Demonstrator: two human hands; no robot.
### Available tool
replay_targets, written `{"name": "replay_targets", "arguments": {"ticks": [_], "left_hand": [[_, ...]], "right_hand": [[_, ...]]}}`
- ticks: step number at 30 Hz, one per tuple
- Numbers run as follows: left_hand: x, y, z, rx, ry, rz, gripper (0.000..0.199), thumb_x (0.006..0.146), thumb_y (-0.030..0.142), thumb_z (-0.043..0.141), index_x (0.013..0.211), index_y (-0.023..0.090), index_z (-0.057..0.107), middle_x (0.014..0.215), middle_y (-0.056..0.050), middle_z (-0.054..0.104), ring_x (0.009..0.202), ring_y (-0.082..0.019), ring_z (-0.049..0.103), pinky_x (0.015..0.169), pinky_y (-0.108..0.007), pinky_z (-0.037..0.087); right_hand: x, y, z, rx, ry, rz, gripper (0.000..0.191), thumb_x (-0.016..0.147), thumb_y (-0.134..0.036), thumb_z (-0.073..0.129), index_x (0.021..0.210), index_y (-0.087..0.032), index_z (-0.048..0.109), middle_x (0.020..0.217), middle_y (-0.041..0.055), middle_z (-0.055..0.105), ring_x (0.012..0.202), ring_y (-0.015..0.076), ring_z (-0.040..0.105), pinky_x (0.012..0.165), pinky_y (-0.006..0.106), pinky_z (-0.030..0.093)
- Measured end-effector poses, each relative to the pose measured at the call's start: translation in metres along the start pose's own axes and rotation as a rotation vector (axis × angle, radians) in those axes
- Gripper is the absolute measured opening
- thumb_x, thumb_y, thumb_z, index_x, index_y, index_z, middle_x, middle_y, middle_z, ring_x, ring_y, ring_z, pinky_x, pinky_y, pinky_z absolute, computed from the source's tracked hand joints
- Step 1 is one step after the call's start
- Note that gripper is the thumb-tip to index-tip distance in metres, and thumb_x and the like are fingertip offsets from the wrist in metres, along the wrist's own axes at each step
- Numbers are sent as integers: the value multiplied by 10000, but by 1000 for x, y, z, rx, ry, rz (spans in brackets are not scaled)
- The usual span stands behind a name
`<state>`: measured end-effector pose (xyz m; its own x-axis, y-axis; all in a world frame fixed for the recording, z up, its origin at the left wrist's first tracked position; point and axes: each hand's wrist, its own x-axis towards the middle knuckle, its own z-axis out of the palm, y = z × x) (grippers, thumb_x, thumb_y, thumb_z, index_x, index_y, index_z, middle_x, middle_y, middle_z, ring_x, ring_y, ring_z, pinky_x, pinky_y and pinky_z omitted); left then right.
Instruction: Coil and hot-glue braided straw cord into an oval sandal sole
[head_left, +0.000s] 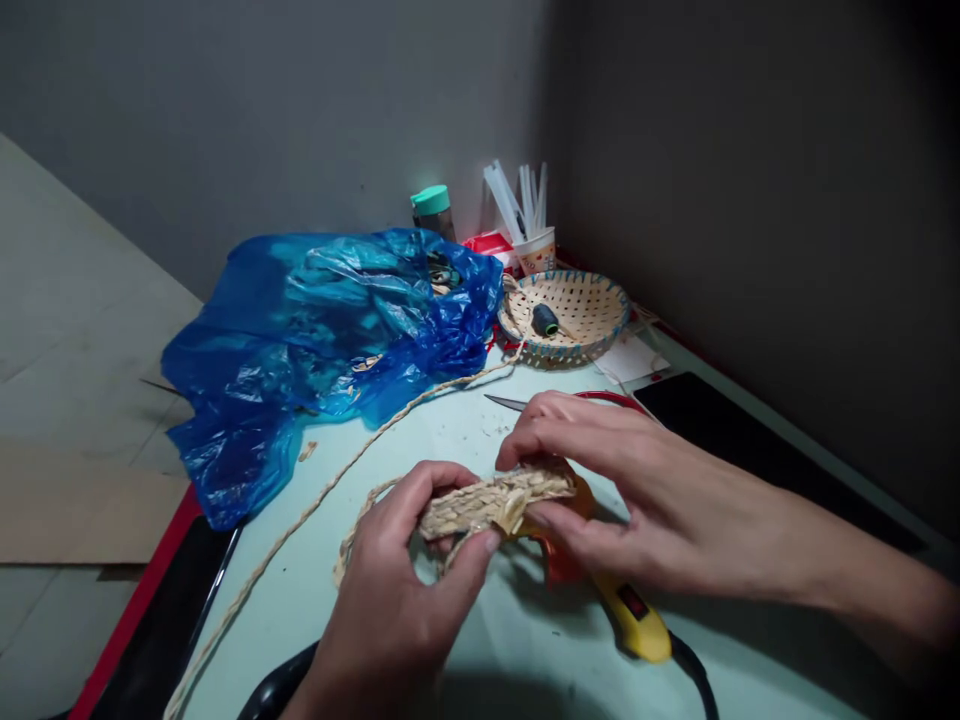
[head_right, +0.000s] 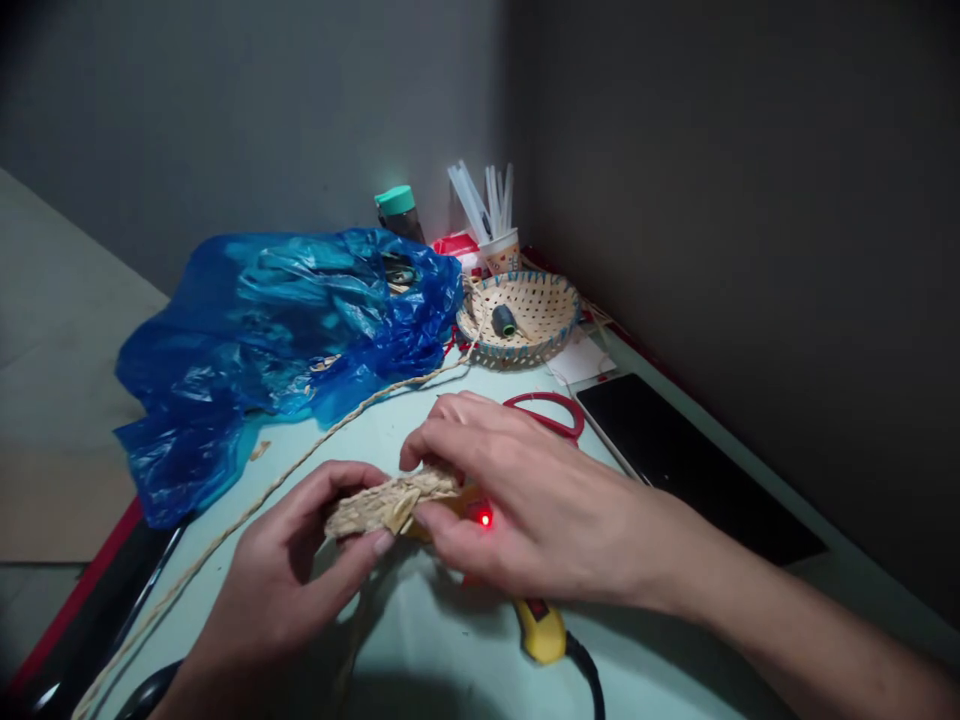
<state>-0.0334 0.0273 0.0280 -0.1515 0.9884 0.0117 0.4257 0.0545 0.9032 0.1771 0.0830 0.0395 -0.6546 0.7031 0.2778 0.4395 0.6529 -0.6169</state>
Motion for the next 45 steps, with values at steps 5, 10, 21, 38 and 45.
{"name": "replay_targets", "arguments": {"ticks": [5, 10, 21, 38, 45], "left_hand": [[-4, 0, 3, 18, 77, 90, 166, 671, 213, 763, 826, 269, 747, 844, -19, 730, 806, -226, 648, 770, -286, 450], [-4, -4, -1, 191, 65, 200, 171, 709, 221, 728, 873, 267, 723, 839, -7, 727, 785, -221, 658, 740, -299, 463], [-3, -13, -6, 384, -14, 322, 198, 818, 218, 644, 996, 301, 622, 883, 64, 698, 782, -151, 660, 719, -275, 482], [0, 0, -9, -406, -334, -281, 272, 785, 434, 740, 927, 213, 673, 770, 12, 598, 727, -155, 570, 652, -252, 419], [1, -5, -7, -428, -354, -271, 289, 766, 420, 770, 943, 214, 670, 763, 21, 605, 648, -113, 489, 577, -224, 348]], "right_hand": [[0, -3, -2, -29, -24, -53, 115, 1015, -345, 565, 1010, -265, 648, 994, 53, 626, 930, 209, 601, 796, 330, 495], [-3, -1, -1, -23, -40, -107, 165, 1048, -338, 514, 974, -230, 615, 1021, 32, 594, 933, 176, 542, 792, 321, 442], [0, -3, 13, -150, 125, -233, 152, 1032, -197, 526, 1071, -122, 652, 958, 52, 561, 896, 183, 467, 814, 357, 354], [0, 13, 20, -16, 229, -359, 71, 966, -173, 650, 1006, -223, 680, 1124, -17, 595, 1080, 148, 499, 1067, 315, 344], [0, 12, 17, 9, 208, -346, 107, 943, -188, 632, 938, -272, 698, 1165, 4, 602, 1134, 199, 539, 940, 273, 497]]}}
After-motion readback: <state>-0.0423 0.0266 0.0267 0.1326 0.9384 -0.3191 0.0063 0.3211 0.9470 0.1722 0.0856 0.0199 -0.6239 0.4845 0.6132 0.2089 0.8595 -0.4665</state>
